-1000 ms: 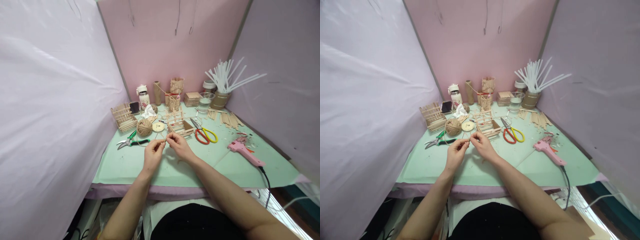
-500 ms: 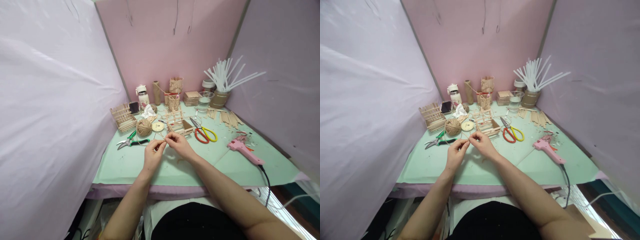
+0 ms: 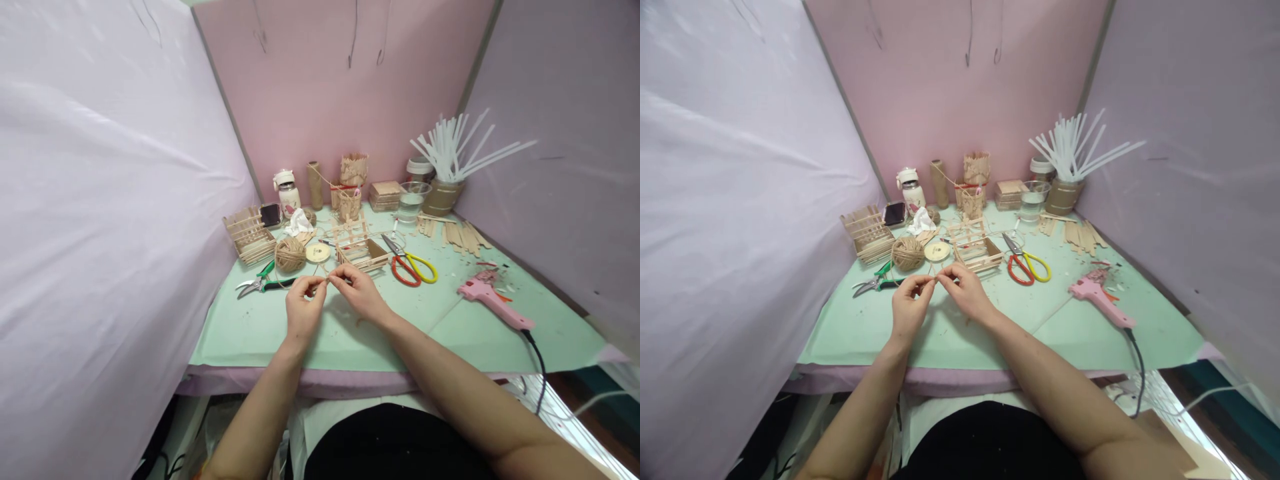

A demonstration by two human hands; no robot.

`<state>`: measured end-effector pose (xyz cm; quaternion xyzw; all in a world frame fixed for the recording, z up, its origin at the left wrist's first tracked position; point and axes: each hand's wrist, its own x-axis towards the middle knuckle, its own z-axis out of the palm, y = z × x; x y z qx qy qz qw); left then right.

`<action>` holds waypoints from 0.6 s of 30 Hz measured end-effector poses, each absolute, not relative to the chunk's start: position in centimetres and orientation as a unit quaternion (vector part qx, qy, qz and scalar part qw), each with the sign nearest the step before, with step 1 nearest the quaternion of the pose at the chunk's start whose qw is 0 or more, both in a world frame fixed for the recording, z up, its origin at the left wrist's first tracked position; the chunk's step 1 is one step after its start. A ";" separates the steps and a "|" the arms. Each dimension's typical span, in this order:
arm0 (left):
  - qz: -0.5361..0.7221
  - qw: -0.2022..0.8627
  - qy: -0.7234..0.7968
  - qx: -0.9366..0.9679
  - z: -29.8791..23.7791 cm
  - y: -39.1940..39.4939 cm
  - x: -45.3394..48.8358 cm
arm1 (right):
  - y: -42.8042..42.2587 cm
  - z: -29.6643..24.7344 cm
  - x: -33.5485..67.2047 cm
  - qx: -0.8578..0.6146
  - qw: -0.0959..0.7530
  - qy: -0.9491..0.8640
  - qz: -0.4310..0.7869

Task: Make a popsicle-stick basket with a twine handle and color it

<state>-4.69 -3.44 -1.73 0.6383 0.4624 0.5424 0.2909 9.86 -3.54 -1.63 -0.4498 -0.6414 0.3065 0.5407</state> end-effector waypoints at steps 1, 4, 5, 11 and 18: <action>0.540 0.305 0.466 0.631 -1.7 -3.4 -4.7 | -3.5 -1.6 9.8 -0.450 0.539 -0.643 0.307; 0.535 0.358 0.470 0.604 -1.7 -3.3 -4.6 | -3.4 -1.8 9.8 -0.453 0.529 -0.645 0.313; 0.535 0.376 0.467 0.595 -1.6 -3.3 -4.6 | -3.4 -1.8 9.8 -0.456 0.526 -0.643 0.319; 0.537 0.459 0.427 0.564 -1.5 -3.1 -4.7 | -3.3 -2.0 9.6 -0.445 0.528 -0.612 0.386; 0.540 0.466 0.437 0.547 -2.1 -2.9 -4.6 | -3.8 -2.3 9.4 -0.456 0.570 -0.661 0.174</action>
